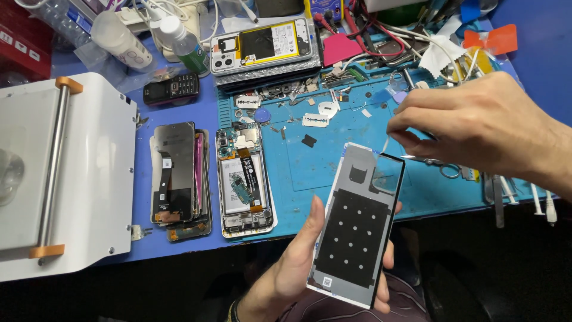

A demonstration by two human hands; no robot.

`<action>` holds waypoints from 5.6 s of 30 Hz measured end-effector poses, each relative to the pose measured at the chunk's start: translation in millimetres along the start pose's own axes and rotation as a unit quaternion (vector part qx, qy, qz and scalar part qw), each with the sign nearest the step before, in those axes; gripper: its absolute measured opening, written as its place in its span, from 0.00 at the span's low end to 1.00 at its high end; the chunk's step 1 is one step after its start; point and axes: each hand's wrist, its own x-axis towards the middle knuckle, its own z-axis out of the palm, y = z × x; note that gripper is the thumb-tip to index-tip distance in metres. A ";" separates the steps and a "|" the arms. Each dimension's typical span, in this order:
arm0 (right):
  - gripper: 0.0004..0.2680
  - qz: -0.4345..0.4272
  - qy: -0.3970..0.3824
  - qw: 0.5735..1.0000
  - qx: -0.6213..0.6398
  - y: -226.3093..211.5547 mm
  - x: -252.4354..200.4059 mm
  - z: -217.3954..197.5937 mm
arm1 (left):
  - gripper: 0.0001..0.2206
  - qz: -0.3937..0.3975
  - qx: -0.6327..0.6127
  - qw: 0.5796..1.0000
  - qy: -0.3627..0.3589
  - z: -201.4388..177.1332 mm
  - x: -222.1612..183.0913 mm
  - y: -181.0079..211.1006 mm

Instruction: The person applies adhesive tape to the edges of a smartphone back cover, using scissors to cut the tape and fingers to smooth it down. They handle the back cover and a disassembled phone chassis on a cluttered workbench.

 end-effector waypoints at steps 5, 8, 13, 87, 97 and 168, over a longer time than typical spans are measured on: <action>0.04 0.038 0.052 0.997 -0.050 5.7 1.5 1.0 | 0.45 -0.024 0.034 0.999 0.015 -0.9 -5.4 -3.1; 0.05 0.091 0.050 0.990 -0.091 13.4 -1.7 3.2 | 0.45 -0.026 -0.018 0.999 -0.016 -10.3 -5.2 -8.1; 0.03 0.143 -0.019 0.978 -0.150 24.1 -14.1 17.6 | 0.43 0.001 -0.038 0.999 -0.016 -9.1 -4.1 -5.6; 0.04 0.297 0.013 0.913 0.278 -70.0 -10.2 -14.3 | 0.39 0.409 0.132 0.880 0.202 24.9 50.3 35.8; 0.06 0.217 -0.024 0.925 0.312 -70.1 -0.7 -4.6 | 0.39 0.439 0.190 0.849 0.226 22.0 58.7 30.5; 0.06 0.254 -0.099 0.920 0.283 -55.7 0.3 15.6 | 0.38 0.458 0.259 0.814 0.244 5.5 68.9 24.6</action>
